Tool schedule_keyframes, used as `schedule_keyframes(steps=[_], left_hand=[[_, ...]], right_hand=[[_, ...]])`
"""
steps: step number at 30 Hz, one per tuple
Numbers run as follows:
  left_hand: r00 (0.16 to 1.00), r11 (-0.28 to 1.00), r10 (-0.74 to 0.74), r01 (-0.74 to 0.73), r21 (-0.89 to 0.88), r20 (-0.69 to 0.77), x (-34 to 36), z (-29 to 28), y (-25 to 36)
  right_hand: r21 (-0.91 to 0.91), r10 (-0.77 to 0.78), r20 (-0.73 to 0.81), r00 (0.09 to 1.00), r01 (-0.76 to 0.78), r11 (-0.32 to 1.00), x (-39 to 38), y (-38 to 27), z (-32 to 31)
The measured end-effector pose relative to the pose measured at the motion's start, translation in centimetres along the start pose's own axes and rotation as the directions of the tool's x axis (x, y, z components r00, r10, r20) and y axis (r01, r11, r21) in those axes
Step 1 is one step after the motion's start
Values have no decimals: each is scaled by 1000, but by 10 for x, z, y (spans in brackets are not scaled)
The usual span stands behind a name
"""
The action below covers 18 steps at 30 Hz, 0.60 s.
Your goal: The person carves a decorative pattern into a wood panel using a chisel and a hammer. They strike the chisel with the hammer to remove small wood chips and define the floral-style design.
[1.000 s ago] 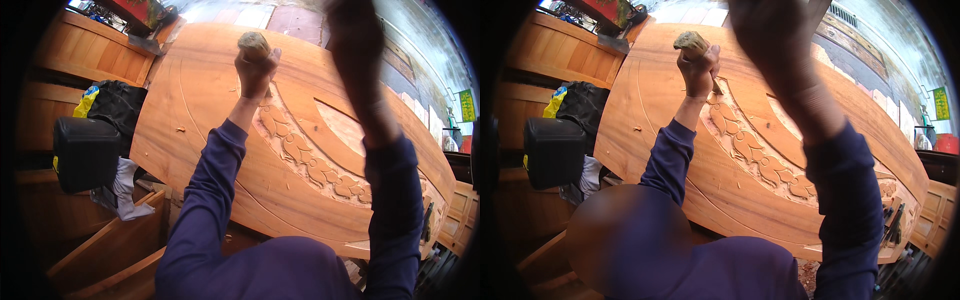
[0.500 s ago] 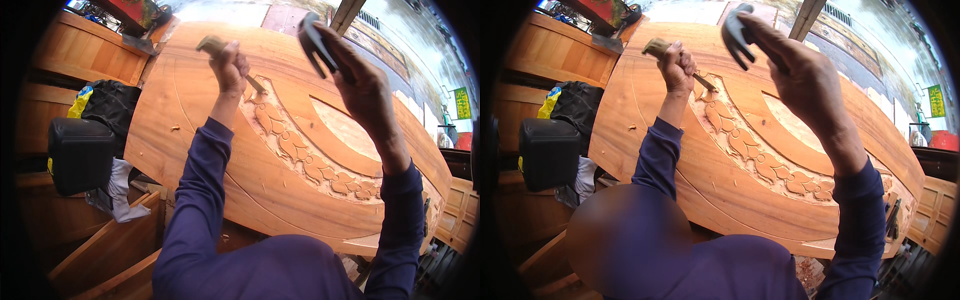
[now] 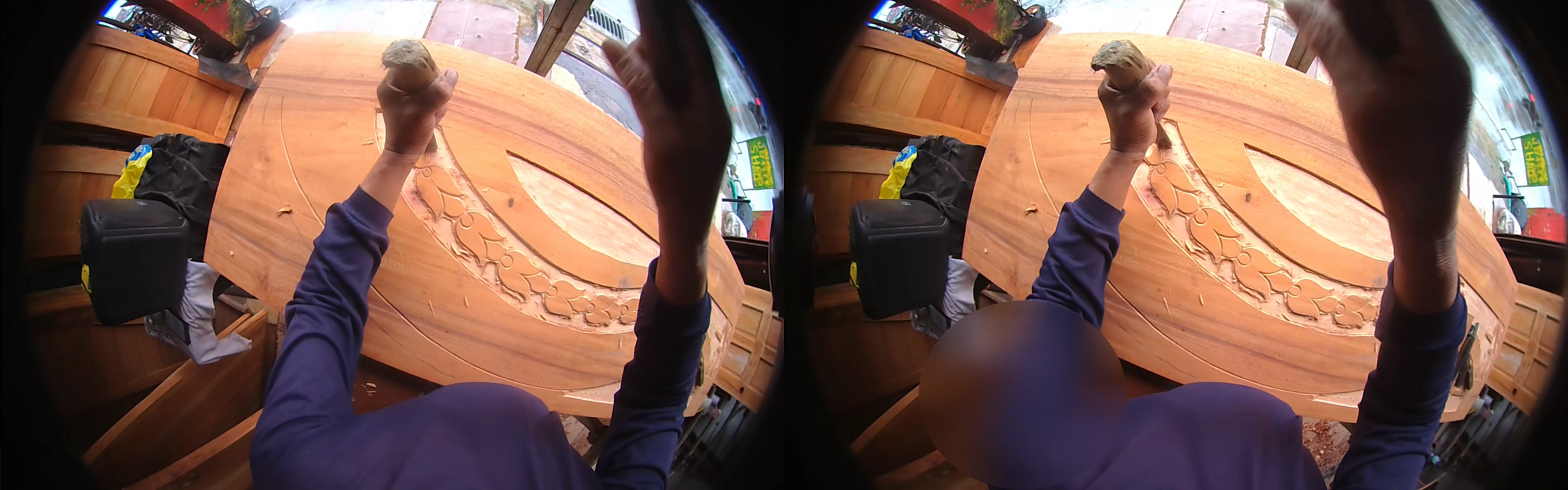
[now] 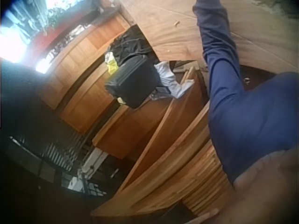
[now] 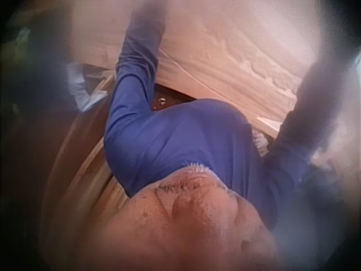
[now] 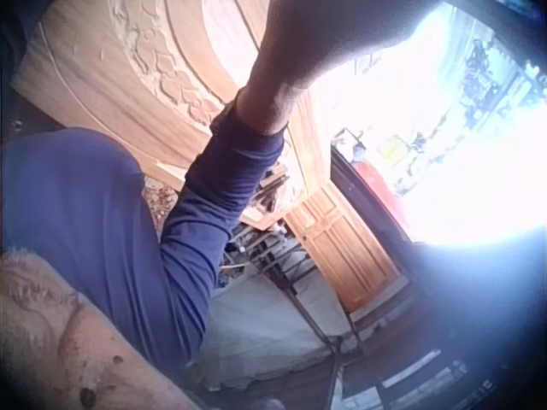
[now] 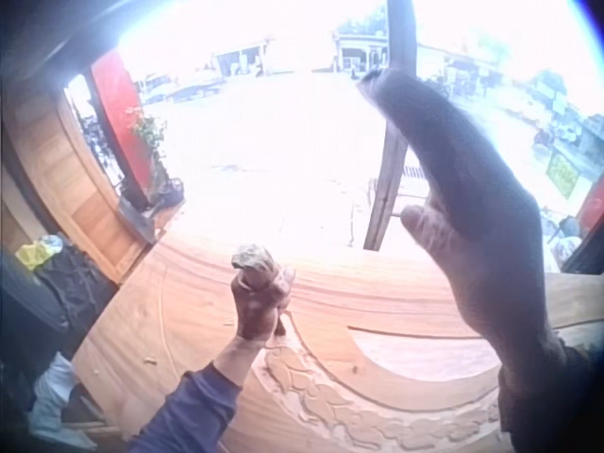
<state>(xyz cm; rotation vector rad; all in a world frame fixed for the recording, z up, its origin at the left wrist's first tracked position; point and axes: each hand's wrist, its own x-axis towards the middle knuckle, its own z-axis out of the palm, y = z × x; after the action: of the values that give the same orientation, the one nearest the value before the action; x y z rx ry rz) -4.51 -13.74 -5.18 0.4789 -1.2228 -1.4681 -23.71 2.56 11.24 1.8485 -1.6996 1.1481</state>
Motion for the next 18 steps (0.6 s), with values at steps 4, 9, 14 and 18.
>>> schedule_keyframes(steps=[4,9,14,18], left_hand=[[1000,999,0,0,42,9,-2,13,-6],[995,975,86,-95,201,53,0,19,-11],[998,992,4,-12,129,63,-6,21,0],[995,996,15,-23,86,96,-21,-5,8]], right_hand=[[832,143,41,989,-113,543,31,-2,11],[122,-177,254,951,150,981,-3,-10,79],[112,-112,262,959,85,990,-14,-3,92],[149,1,375,927,-61,987,-45,-9,68]])
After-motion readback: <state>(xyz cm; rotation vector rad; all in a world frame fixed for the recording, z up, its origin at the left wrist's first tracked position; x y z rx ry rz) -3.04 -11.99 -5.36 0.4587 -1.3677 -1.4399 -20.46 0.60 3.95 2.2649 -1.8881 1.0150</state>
